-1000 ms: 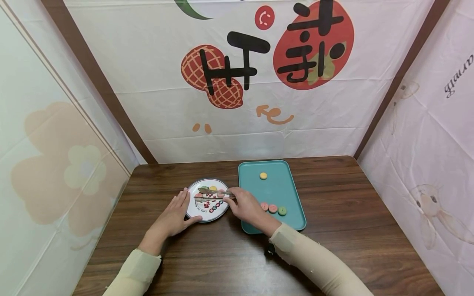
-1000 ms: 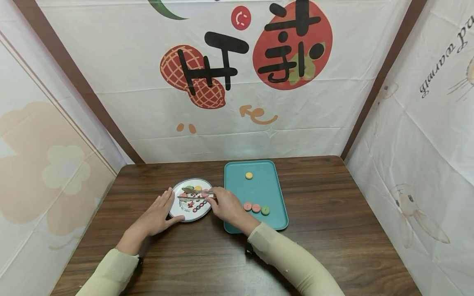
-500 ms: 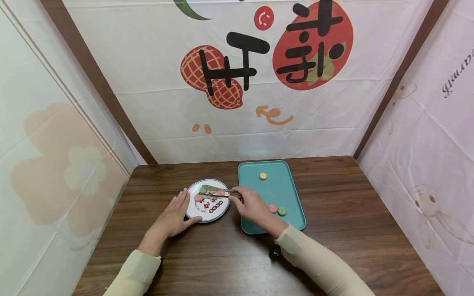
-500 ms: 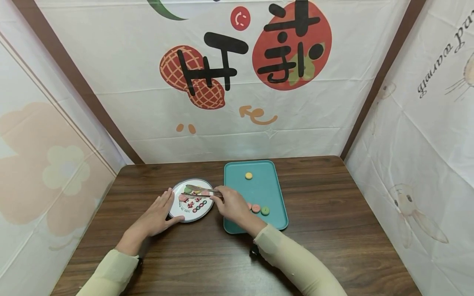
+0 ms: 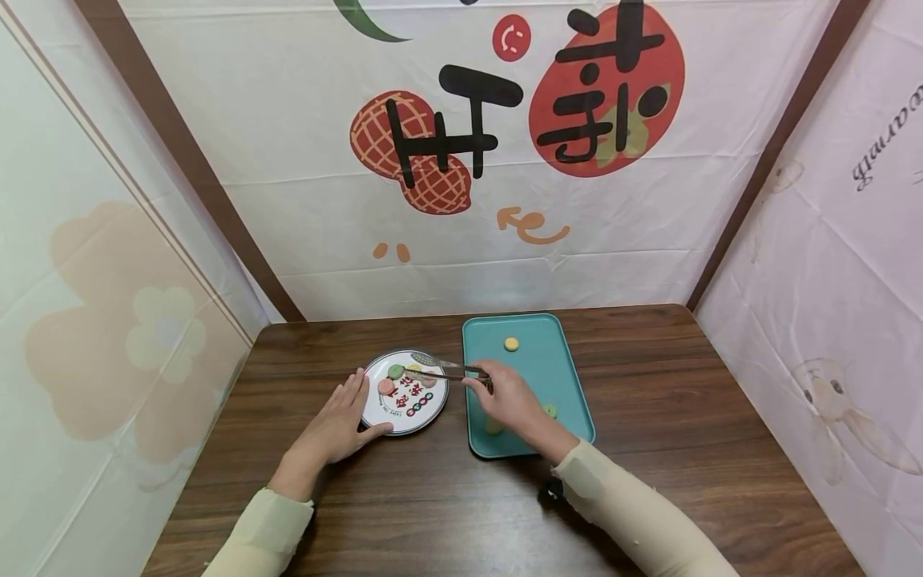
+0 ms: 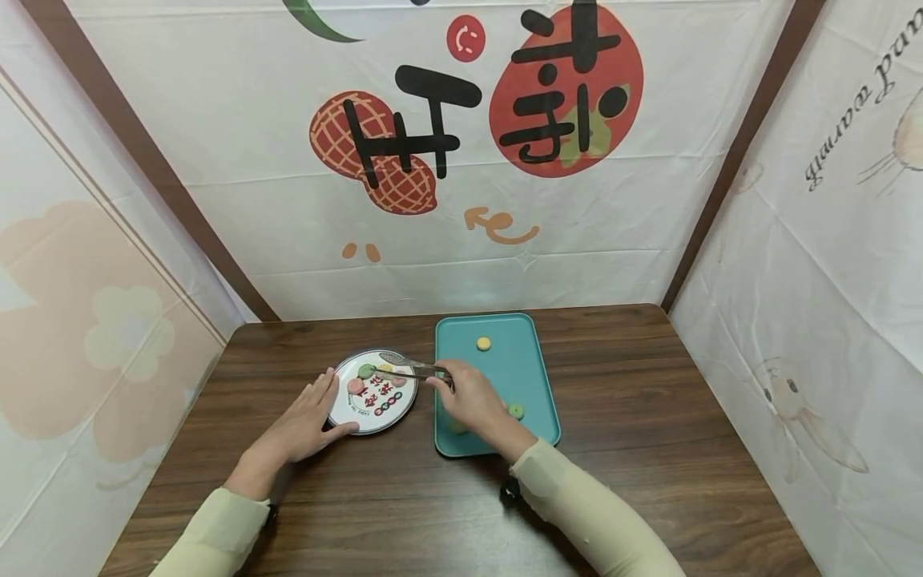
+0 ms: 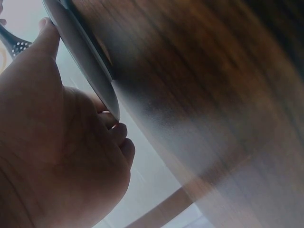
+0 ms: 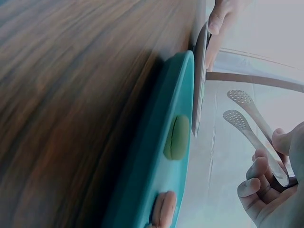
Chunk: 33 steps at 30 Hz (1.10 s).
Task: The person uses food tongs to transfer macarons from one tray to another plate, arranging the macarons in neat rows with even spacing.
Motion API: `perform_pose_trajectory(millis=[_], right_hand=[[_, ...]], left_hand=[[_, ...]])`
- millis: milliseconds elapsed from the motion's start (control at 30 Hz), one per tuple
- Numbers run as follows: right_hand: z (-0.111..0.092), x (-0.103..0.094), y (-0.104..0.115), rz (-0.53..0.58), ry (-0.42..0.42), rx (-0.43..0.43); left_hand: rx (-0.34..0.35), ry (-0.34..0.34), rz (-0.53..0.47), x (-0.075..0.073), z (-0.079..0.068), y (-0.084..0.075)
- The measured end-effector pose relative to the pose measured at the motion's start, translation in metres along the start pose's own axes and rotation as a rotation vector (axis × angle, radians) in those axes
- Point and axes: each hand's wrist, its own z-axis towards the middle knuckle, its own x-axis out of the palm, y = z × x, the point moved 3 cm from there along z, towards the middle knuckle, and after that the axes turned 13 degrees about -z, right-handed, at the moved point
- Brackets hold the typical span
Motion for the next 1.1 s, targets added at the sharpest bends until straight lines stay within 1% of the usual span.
perform_pose_trajectory(millis=[233,400,633,800,900,1000,1100], right_hand=[[-0.002,-0.008,-0.008,-0.006,-0.024,0.016],[-0.004,-0.013,-0.015,0.017,-0.029,0.023],[-0.009,-0.021,-0.025,0.015,-0.026,0.051],[-0.013,-0.024,-0.033,0.07,-0.014,0.094],[-0.015,-0.026,-0.037,0.075,-0.029,0.102],[-0.016,-0.029,-0.04,0.03,-0.068,0.095],[-0.018,-0.031,-0.044,0.023,-0.084,0.097]], left_hand=[[0.001,-0.006,-0.005,0.0,0.0,0.0],[-0.003,-0.003,-0.005,0.001,0.001,0.001],[-0.006,-0.002,-0.005,0.002,0.001,0.001],[-0.009,-0.001,-0.008,0.003,0.002,0.001],[-0.013,0.0,-0.011,0.003,0.002,0.001],[-0.016,0.005,-0.011,0.003,0.002,0.001],[-0.027,0.017,-0.012,0.003,0.002,0.0]])
